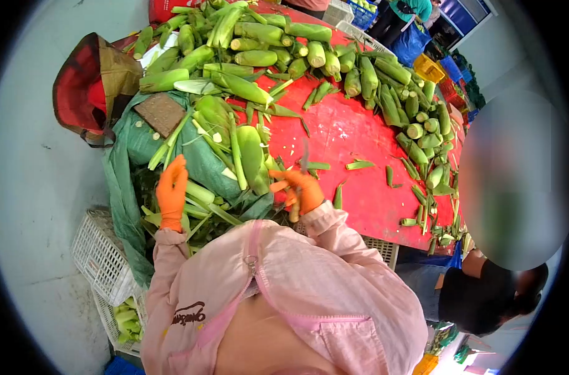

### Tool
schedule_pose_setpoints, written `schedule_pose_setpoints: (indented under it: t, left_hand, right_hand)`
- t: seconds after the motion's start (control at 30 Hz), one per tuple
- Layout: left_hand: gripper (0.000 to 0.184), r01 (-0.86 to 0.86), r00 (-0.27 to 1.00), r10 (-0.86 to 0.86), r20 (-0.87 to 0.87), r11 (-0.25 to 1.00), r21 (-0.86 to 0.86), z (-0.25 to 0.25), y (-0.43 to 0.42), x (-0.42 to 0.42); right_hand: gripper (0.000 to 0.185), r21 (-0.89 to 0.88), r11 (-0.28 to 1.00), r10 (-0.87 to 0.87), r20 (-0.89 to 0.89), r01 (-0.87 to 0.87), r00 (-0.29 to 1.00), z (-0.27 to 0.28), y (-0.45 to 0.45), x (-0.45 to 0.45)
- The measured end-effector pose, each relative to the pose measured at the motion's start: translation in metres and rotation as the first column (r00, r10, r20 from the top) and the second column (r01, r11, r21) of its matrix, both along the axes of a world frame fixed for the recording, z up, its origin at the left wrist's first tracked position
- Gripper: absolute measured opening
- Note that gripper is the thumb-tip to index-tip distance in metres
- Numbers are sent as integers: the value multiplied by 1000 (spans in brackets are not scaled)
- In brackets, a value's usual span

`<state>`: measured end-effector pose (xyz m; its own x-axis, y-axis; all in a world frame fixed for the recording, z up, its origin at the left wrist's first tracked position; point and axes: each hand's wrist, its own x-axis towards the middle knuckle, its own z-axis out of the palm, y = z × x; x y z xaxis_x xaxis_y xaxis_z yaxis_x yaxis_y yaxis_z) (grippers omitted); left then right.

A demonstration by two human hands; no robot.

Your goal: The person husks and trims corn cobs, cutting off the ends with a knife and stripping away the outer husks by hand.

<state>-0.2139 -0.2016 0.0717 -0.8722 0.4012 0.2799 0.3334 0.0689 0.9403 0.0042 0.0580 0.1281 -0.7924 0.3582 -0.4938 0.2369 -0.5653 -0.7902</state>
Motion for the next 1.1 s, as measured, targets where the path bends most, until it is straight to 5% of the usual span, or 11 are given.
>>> schedule_pose_setpoints:
  t: [0.1, 0.2, 0.4, 0.43, 0.5, 0.6, 0.7, 0.73, 0.8, 1.03, 1.1]
  left_hand:
    - [32, 53, 994, -53, 94, 999, 10, -9, 41, 20]
    - [32, 53, 990, -49, 135, 998, -23, -26, 63, 31]
    - [32, -46, 963, 71, 260, 994, -99, 7, 66, 40]
    - [33, -74, 951, 108, 290, 989, -126, 11, 62, 41]
    - [33, -150, 939, 184, 292, 980, -133, 14, 55, 44]
    - [33, -264, 905, 316, 285, 943, -204, 19, 44, 56]
    - [32, -355, 852, 427, 305, 897, -264, 22, 37, 68]
    - [33, -370, 858, 440, 263, 887, -277, 13, 29, 72]
    - [32, -415, 839, 483, 249, 865, -280, 9, 24, 77]
    - [30, -392, 823, 456, 339, 888, -243, 20, 38, 68]
    - [25, -423, 852, 460, 249, 886, -189, 21, 43, 59]
  right_hand:
    - [42, 181, 978, -117, 42, 107, 992, 4, 56, 3]
    - [41, 130, 982, -136, -5, 135, 991, -15, 113, -10]
    - [46, 613, 789, -67, 29, 36, 997, -35, 202, -149]
    - [46, 687, 726, -52, 43, 8, 998, -32, 210, -180]
    - [49, 989, 149, -13, -17, 19, 1000, -37, 227, -240]
    - [60, 991, -16, 89, 134, -133, 987, -23, 227, -314]
    - [53, 947, -308, 197, 155, -89, 968, -51, 229, -380]
    - [53, 950, -302, 217, 150, -80, 965, -57, 225, -392]
    - [53, 835, -417, 9, 399, -359, 917, -58, 218, -411]
    - [58, 921, -314, 197, 300, -230, 933, -43, 239, -389]
    - [62, 974, -162, 206, 191, -159, 960, -26, 243, -360]
